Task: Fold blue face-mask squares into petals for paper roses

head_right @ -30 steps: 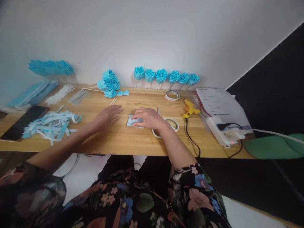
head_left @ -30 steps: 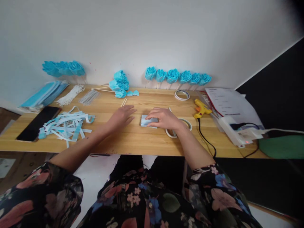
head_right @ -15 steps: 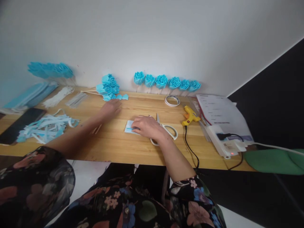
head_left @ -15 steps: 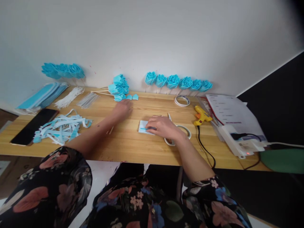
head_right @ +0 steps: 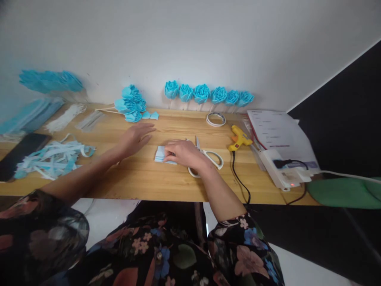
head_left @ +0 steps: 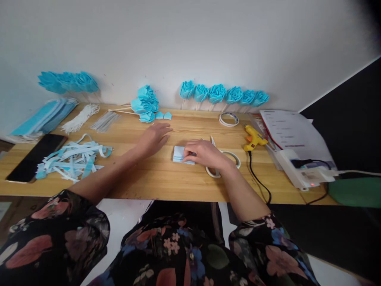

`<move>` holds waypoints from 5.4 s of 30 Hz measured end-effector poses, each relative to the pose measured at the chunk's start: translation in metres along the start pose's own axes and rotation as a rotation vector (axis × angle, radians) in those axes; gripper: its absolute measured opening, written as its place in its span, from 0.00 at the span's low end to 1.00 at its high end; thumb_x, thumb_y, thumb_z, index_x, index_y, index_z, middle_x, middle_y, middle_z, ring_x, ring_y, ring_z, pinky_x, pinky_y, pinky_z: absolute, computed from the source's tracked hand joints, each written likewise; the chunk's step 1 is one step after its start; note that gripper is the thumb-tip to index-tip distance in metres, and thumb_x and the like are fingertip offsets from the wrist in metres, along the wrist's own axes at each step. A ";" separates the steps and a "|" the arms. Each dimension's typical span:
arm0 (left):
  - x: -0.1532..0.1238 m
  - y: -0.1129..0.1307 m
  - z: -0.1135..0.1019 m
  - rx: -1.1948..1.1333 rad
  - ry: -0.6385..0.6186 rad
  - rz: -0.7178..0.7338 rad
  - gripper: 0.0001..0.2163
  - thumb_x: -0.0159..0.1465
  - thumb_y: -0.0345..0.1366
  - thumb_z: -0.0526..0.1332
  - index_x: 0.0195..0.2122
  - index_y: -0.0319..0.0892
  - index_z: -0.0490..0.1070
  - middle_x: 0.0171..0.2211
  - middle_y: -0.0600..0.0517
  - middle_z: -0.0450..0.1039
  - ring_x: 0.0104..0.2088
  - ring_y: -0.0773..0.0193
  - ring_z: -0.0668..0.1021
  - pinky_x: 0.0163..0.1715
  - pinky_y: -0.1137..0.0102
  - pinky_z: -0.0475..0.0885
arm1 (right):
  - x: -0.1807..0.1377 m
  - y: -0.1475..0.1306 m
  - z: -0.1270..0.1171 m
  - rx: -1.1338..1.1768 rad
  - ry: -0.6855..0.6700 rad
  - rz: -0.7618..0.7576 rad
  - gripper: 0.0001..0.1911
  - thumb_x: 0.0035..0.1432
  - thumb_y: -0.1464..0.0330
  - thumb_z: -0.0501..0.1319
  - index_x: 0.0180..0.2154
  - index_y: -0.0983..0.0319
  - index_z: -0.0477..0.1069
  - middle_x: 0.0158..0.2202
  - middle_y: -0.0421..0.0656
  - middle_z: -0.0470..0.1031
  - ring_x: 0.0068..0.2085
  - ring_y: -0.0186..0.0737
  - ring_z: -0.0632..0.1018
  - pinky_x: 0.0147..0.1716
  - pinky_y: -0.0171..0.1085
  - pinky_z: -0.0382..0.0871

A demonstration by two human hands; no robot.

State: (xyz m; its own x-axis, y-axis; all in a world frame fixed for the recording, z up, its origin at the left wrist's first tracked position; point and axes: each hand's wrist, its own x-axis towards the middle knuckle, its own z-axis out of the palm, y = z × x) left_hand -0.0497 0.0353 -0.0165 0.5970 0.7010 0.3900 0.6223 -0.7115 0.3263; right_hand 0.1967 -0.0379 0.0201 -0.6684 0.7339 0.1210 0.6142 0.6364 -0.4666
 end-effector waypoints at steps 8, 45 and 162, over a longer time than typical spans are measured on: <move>-0.008 0.047 -0.005 -0.262 -0.189 0.106 0.10 0.69 0.38 0.58 0.37 0.44 0.79 0.37 0.49 0.81 0.39 0.59 0.79 0.43 0.64 0.74 | -0.006 0.014 -0.008 -0.029 0.134 0.123 0.13 0.68 0.61 0.57 0.37 0.58 0.77 0.35 0.41 0.80 0.35 0.38 0.76 0.34 0.35 0.59; -0.016 0.053 -0.001 -1.772 -0.049 -0.772 0.17 0.59 0.25 0.67 0.51 0.38 0.77 0.44 0.45 0.82 0.41 0.62 0.82 0.46 0.67 0.75 | 0.009 0.009 0.016 0.022 0.482 -0.124 0.08 0.63 0.65 0.64 0.44 0.52 0.79 0.58 0.44 0.75 0.60 0.49 0.71 0.59 0.56 0.65; -0.019 0.054 0.000 -1.108 -0.160 -0.600 0.16 0.64 0.38 0.62 0.20 0.38 0.72 0.21 0.52 0.75 0.24 0.69 0.74 0.29 0.73 0.68 | 0.013 -0.003 0.035 0.554 0.558 0.257 0.04 0.59 0.65 0.66 0.33 0.58 0.76 0.45 0.44 0.81 0.48 0.41 0.80 0.44 0.40 0.74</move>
State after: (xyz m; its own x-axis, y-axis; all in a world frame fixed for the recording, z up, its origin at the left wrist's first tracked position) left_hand -0.0275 -0.0166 -0.0067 0.4720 0.8685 -0.1510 0.1062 0.1141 0.9878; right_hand 0.1713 -0.0386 -0.0071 -0.1395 0.9434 0.3010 0.3264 0.3308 -0.8855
